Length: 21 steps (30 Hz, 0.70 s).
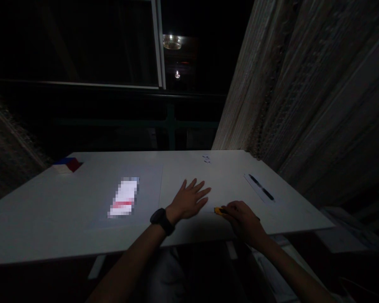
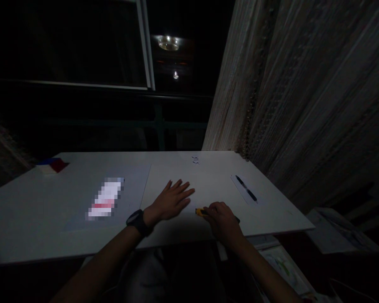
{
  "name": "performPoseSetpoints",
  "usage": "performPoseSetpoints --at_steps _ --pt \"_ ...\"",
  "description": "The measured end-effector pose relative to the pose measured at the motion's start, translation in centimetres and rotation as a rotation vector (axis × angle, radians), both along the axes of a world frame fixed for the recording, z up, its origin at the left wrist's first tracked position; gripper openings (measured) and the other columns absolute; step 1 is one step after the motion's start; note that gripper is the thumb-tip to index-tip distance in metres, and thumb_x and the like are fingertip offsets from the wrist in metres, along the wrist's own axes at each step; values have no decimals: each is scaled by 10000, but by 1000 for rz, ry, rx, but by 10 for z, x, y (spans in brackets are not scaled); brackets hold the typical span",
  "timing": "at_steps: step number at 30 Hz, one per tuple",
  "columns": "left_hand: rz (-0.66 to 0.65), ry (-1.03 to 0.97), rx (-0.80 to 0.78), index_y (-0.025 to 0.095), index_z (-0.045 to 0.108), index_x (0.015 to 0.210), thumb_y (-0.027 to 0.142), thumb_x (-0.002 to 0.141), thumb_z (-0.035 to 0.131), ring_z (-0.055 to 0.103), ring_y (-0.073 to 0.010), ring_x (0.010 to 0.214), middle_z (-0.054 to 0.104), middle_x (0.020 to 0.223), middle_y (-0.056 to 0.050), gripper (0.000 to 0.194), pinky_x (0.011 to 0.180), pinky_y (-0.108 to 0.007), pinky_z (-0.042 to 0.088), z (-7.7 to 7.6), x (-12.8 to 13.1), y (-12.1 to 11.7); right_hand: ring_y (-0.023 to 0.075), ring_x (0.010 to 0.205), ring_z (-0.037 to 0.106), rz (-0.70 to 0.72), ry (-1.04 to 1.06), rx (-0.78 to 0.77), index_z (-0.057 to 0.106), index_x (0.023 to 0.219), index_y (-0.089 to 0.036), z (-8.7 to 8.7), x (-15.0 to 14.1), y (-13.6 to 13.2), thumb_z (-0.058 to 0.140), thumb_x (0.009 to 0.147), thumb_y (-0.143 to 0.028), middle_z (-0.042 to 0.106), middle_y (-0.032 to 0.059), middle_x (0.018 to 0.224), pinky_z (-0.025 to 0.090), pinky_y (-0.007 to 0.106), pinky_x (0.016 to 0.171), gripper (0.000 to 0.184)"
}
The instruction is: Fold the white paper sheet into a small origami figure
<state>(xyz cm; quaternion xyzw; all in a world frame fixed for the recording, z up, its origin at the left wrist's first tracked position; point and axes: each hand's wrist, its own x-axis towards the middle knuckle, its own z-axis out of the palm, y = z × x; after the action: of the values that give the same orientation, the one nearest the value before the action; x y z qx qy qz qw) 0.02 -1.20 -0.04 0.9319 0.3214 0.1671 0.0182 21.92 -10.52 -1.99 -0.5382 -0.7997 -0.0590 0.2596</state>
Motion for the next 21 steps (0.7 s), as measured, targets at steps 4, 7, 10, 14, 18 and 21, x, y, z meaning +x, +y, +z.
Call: performPoseSetpoints --at_steps 4,7,10,14,18,21 --pt "81 68 37 377 277 1339 462 898 172 190 -254 1319 297 1422 18 462 1043 -540 108 -10 -8 9 188 781 526 -2 -19 16 624 1000 -174 -1 0 0 468 852 -278 594 93 837 417 309 671 239" --pt "87 74 55 387 264 1342 472 894 172 183 -255 1322 285 1427 27 465 1044 -540 107 -16 -9 11 186 774 520 -4 -22 39 623 1005 -171 -2 0 -1 475 850 -273 592 95 833 413 304 664 238" --pt "91 76 63 395 258 1342 475 893 171 194 -258 1318 278 1430 33 464 1040 -548 111 -18 -8 11 183 770 508 4 -29 61 615 1023 -166 -5 2 -1 479 848 -262 587 96 831 404 299 654 242" --pt "101 88 72 398 251 1343 474 893 176 200 -264 1316 273 1431 30 463 1033 -566 107 -18 -8 12 169 751 495 34 -39 77 603 1041 -173 -7 3 -1 476 850 -240 580 82 812 387 285 643 238" --pt "100 95 65 390 246 1347 474 893 174 200 -272 1315 273 1431 19 467 1025 -581 112 -18 -8 12 165 749 487 28 -44 70 602 1038 -162 -7 4 -3 481 849 -229 578 83 814 377 279 643 234" --pt "103 92 58 387 254 1345 473 893 171 202 -270 1314 277 1430 17 468 1025 -580 119 -17 -8 11 164 744 485 9 -50 63 607 1025 -155 -8 6 -8 483 847 -227 573 84 802 372 274 635 229"
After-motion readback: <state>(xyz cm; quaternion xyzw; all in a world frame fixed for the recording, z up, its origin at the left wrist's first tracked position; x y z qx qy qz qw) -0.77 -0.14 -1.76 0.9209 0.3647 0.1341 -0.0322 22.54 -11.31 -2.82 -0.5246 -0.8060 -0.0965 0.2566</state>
